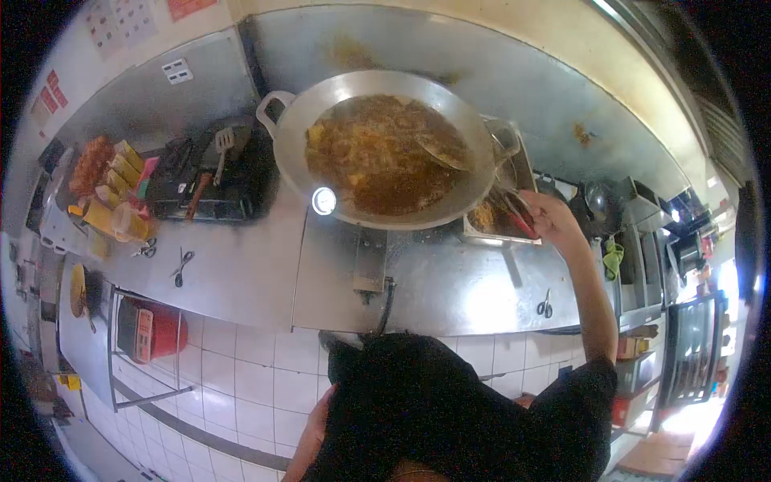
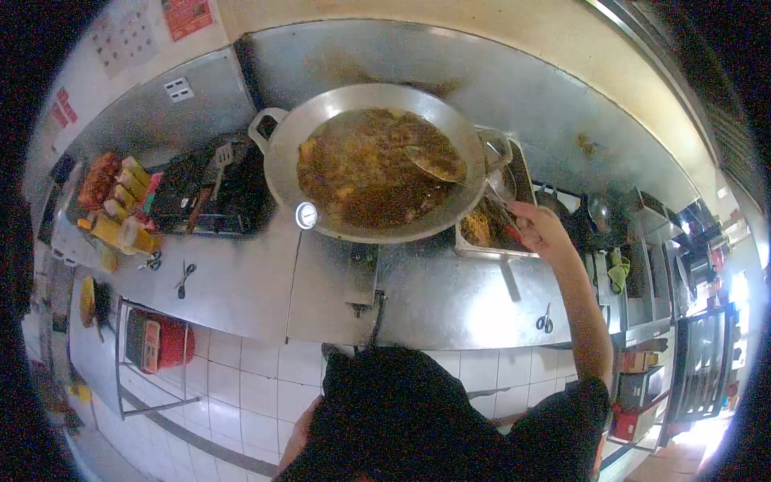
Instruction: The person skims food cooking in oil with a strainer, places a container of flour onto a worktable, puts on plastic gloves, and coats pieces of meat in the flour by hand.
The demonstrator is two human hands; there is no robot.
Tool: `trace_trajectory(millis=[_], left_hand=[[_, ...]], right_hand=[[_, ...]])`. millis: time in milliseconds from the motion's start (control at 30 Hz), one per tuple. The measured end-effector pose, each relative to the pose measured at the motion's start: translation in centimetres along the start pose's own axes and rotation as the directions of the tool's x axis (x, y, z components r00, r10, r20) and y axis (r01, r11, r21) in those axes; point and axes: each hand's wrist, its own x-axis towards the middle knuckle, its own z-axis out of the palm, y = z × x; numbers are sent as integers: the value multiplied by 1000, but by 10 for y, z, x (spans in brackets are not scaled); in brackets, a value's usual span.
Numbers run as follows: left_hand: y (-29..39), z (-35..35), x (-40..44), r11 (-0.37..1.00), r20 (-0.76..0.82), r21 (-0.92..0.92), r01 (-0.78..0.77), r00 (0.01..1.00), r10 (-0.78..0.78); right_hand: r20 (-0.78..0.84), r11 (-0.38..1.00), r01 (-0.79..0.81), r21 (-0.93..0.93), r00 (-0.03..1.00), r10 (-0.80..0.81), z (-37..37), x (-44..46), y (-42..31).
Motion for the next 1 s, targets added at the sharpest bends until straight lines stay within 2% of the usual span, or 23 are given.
trace_trajectory(millis=[100, 200, 300, 433, 500, 533, 600, 633, 667, 733, 800, 933, 1000], left_hand=[[-5, -3, 0, 1000, 6, -11, -7, 1000, 7], [-9, -5, 0, 999, 9, -26, -22, 1000, 22], [-14, -8, -2, 998, 12, -52, -34, 999, 34], [-19, -10, -6, 994, 13, -86, -61, 998, 63], [-23, -13, -9, 992, 5, -104, -74, 997, 75], [-25, -14, -10, 990, 3, -116, -77, 997, 78], [-28, -16, -10, 988, -2, -135, -79, 997, 80], [-28, -16, -10, 987, -3, -141, -78, 997, 79], [-30, -18, -11, 986, -4, -146, -84, 996, 84], [-33, -21, -10, 984, -10, -155, -81, 997, 81], [-33, -20, -10, 984, -6, -156, -90, 996, 90], [-33, -21, -12, 986, -5, -148, -82, 997, 82], [-30, -18, -11, 989, -6, -126, -80, 997, 79]], right_hand=[[-7, 994, 81, -67, 997, -82, 6, 52, -17], [-19, 988, 47, -150, 999, -50, 25, 95, -41], [-6, 935, 69, -349, 997, -76, 47, 145, -52], [89, 865, 183, -467, 983, -160, 99, 196, -48], [282, 632, 516, -579, 853, -438, 136, 210, -35], [295, 631, 522, -575, 851, -435, 152, 210, -29], [218, 522, 435, -734, 878, -425, 188, 188, -20], [226, 519, 438, -734, 878, -422, 195, 196, -6], [287, 449, 530, -719, 815, -503, 201, 213, 14], [350, 369, 615, -697, 741, -573, 220, 198, 27], [299, 573, 487, -659, 869, -395, 253, 132, 18], [285, 640, 521, -565, 851, -440, 252, 132, 39], [278, 830, 332, -449, 934, -223, 248, 113, 27]])
